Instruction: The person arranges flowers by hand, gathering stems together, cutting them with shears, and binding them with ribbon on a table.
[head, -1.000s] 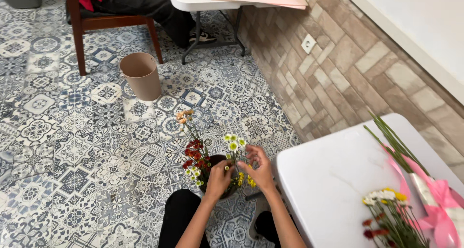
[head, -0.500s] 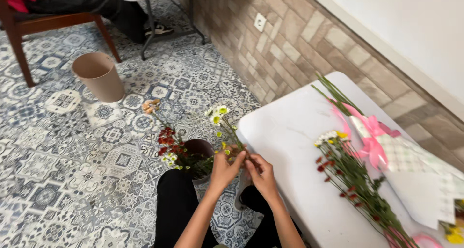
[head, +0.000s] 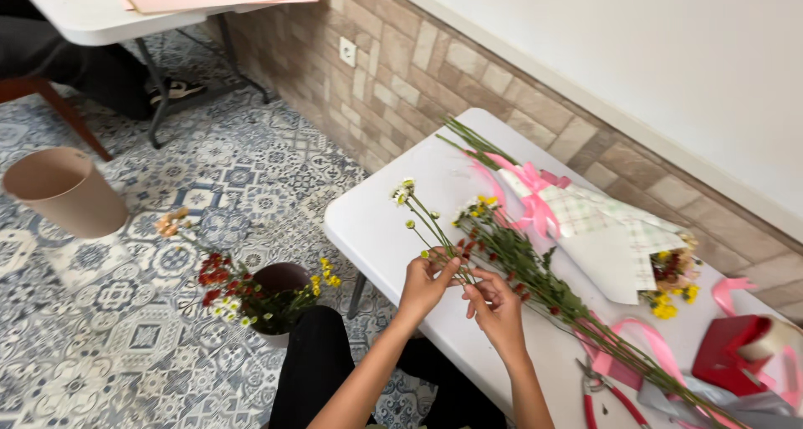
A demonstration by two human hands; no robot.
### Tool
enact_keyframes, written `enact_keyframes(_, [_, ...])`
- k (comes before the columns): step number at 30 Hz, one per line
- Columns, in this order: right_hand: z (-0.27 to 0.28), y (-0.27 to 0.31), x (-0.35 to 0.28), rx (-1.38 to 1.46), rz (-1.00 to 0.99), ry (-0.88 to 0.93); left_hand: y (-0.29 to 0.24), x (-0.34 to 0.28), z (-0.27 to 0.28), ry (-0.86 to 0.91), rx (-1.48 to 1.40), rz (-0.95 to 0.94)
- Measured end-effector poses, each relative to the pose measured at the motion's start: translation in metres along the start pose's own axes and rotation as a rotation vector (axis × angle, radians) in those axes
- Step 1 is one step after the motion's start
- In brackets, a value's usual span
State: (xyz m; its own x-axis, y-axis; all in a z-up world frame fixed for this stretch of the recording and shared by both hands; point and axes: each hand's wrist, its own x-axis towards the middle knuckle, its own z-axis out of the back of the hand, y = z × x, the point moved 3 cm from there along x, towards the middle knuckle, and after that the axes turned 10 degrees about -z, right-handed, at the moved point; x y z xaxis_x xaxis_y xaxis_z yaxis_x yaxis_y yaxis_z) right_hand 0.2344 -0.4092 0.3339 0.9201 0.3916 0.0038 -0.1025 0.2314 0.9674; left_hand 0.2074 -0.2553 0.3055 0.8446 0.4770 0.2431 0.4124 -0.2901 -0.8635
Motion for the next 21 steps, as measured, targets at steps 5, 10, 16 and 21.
enact_keyframes(5, [0.057,-0.008,-0.006,-0.082,0.044,-0.108,0.029,0.003,-0.056,0.064,-0.035,0.066])
enact_keyframes(10, [0.106,-0.026,-0.004,-0.093,0.008,-0.199,0.057,0.006,-0.101,0.146,-0.053,0.158])
enact_keyframes(16, [0.142,-0.029,-0.005,-0.21,-0.059,-0.231,0.094,0.005,-0.133,0.136,-0.196,0.267])
enact_keyframes(21, [0.158,-0.039,0.003,-0.255,0.011,-0.298,0.133,0.012,-0.143,0.102,-0.191,0.273])
